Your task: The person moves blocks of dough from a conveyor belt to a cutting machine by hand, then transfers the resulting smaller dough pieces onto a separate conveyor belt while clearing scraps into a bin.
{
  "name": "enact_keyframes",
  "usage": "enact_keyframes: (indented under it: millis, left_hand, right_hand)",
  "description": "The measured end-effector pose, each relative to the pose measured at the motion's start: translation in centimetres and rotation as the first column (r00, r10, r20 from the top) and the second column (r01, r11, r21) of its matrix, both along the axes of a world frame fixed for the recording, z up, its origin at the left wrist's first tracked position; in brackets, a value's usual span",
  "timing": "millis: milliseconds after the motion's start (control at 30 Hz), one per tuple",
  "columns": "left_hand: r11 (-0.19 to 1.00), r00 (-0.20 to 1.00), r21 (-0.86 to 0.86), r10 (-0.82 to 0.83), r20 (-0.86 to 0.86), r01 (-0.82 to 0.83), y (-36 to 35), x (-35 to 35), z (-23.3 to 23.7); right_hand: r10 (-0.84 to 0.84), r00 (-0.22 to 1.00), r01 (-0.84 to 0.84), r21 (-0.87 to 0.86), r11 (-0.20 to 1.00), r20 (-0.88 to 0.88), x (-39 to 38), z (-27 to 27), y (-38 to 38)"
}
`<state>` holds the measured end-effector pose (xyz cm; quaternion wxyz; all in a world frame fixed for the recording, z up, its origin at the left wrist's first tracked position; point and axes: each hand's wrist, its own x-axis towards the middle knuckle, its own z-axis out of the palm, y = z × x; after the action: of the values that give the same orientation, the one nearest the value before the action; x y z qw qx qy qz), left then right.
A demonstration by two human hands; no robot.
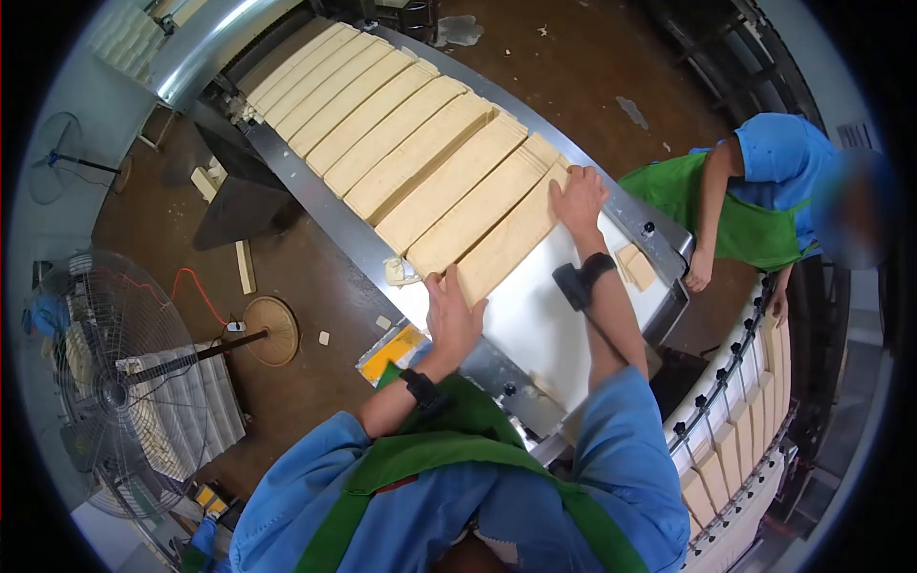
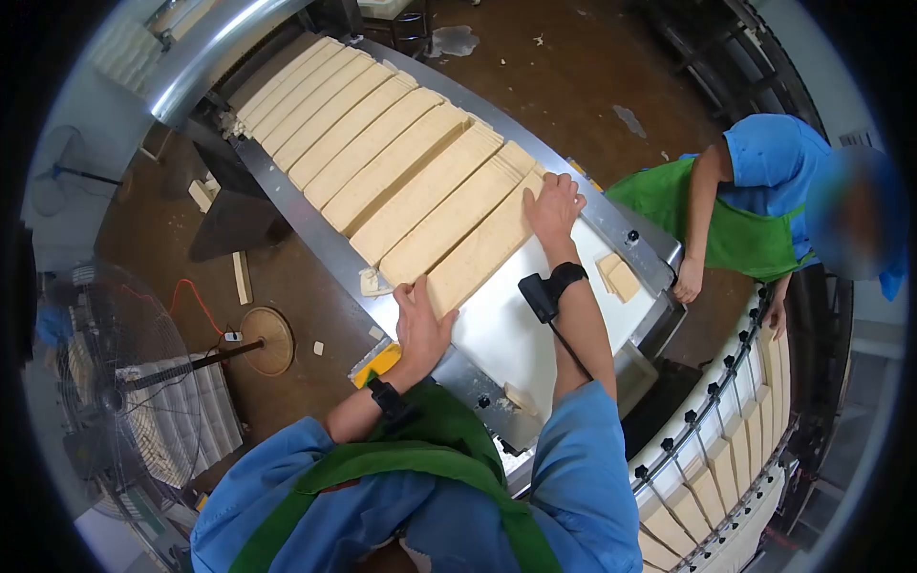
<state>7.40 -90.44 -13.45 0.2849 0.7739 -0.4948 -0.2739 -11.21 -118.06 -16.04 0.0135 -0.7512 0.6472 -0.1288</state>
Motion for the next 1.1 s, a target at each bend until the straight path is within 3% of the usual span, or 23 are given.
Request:
enact_keyframes:
  millis: [500, 633, 700, 800, 867, 900, 933, 1000, 1033, 1100]
  left_hand:
    - [0.998, 0.998, 0.055, -0.036, 0.047, 0.033, 0.1, -1.6, 0.5]
    - [0.995, 0.99, 0.038, -0.098, 0.103, 0.094, 0.3, -2.6, 0.4]
    - [0.983, 0.975, 0.035, -0.183, 0.122, 0.18, -0.1, -2.8, 0.7]
    - [0.93, 0.922, 0.091, -0.366, 0.127, 0.357, -0.8, -2.8, 1.1]
    - [0.856, 0.85, 0.183, -0.509, 0.133, 0.484, -2.2, -2.6, 2.0]
    - [0.838, 0.836, 0.226, -0.532, 0.136, 0.496, -2.4, -2.9, 1.7]
    - [0.832, 0.817, 0.244, -0.545, 0.187, 0.499, -2.4, -3.2, 1.2]
    - [0.827, 0.791, 0.27, -0.555, 0.258, 0.493, -2.4, -3.9, -0.3]
    - [0.848, 0.792, 0.204, -0.53, 0.304, 0.489, -1.8, -4.4, -1.2]
    - [0.852, 0.835, 0.132, -0.523, 0.173, 0.507, -1.7, -4.9, -0.7]
  right_hand:
    - [-0.018, 0.996, 0.025, 0.075, 0.997, -0.088, -1.1, 1.5, 0.5]
    - [-0.154, 0.986, 0.156, 0.036, 0.987, -0.057, -5.6, 1.9, 4.4]
    - [-0.169, 0.985, 0.169, -0.006, 0.986, -0.029, -11.2, -0.9, 7.0]
    - [-0.427, 0.901, 0.388, 0.293, 0.874, 0.081, -15.4, 2.6, 12.6]
    - [-0.475, 0.866, 0.437, 0.228, 0.87, 0.153, -16.7, 2.8, 15.0]
    - [-0.503, 0.843, 0.471, 0.193, 0.861, 0.189, -17.4, 2.7, 16.3]
    - [-0.443, 0.879, 0.446, 0.023, 0.895, 0.177, -18.0, -0.4, 17.2]
    - [-0.492, 0.832, 0.518, -0.039, 0.855, 0.256, -15.5, -0.4, 18.4]
    - [-0.508, 0.829, 0.543, -0.116, 0.832, 0.234, -15.5, -1.4, 19.1]
    - [-0.57, 0.762, 0.621, -0.096, 0.778, 0.308, -15.0, -0.4, 21.4]
